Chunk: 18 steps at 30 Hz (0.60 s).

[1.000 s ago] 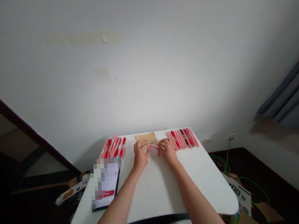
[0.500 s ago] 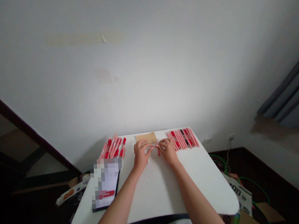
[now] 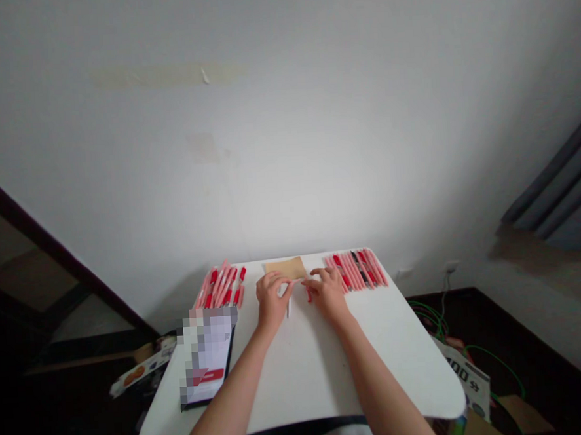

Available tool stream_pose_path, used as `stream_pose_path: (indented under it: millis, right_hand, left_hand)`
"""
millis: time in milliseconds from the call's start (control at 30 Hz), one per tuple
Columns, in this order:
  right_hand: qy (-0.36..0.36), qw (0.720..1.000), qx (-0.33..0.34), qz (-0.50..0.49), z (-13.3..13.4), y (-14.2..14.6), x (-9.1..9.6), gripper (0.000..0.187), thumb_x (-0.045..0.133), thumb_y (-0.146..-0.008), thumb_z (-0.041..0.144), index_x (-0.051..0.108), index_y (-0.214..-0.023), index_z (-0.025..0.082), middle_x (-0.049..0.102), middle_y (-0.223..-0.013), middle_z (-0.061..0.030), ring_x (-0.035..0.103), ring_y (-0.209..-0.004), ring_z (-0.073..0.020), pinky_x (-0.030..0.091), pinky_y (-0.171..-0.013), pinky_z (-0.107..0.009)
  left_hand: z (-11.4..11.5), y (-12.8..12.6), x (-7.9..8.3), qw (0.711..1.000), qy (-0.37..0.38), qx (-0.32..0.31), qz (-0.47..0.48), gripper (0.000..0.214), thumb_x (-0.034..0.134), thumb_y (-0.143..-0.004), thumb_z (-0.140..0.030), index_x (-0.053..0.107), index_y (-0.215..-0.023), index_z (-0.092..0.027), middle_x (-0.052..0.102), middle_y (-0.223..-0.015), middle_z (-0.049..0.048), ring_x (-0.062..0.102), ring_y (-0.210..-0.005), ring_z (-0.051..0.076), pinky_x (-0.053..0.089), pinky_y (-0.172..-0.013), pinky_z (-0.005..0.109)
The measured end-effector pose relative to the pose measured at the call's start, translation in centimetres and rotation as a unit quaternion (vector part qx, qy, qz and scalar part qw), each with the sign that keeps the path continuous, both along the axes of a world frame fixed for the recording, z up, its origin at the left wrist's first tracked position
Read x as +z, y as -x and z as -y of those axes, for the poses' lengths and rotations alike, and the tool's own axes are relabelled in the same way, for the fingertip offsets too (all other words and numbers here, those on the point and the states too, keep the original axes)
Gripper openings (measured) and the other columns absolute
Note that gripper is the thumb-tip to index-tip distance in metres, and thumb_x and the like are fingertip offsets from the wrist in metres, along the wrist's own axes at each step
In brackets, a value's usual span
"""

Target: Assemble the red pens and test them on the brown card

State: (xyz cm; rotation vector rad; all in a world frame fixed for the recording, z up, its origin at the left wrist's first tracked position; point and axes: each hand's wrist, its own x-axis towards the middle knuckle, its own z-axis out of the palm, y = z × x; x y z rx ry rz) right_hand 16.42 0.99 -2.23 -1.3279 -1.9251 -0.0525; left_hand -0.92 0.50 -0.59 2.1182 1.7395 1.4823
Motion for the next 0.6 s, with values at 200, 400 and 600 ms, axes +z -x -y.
stream_pose_path:
  millis: [200,400,600]
  right_hand:
    - [0.006,1.000,-0.003,0.023,0.18,0.23,0.11,0.021,0.063,-0.083,0.020,0.074,-0.092,0.035,0.061,-0.111,-0.0060,0.043,-0.109,-0.0295,0.040,-0.092,-0.048]
    - [0.005,1.000,0.000,0.021,0.43,0.34,0.48,0.014,0.062,-0.083,0.022,0.073,-0.087,0.030,0.060,-0.111,-0.0069,0.043,-0.109,-0.0287,0.040,-0.093,-0.049]
    - [0.000,1.000,-0.002,0.014,0.11,0.15,0.15,0.014,0.060,-0.084,0.020,0.071,-0.086,0.027,0.060,-0.112,-0.0077,0.044,-0.109,-0.0286,0.041,-0.093,-0.047]
  left_hand:
    - [-0.20,0.01,-0.25,1.000,0.003,0.002,-0.004,0.010,0.065,-0.079,-0.030,0.072,-0.082,-0.024,0.062,-0.105,0.0068,0.053,-0.108,0.022,0.039,-0.096,0.042]
    - [-0.20,0.10,-0.26,1.000,0.003,0.011,-0.008,0.009,0.065,-0.079,-0.030,0.071,-0.081,-0.024,0.062,-0.104,0.0067,0.053,-0.106,0.022,0.039,-0.096,0.042]
    - [-0.33,0.10,-0.34,1.000,-0.006,0.018,0.000,0.008,0.065,-0.078,-0.029,0.071,-0.080,-0.024,0.062,-0.103,0.0065,0.053,-0.106,0.022,0.039,-0.096,0.041]
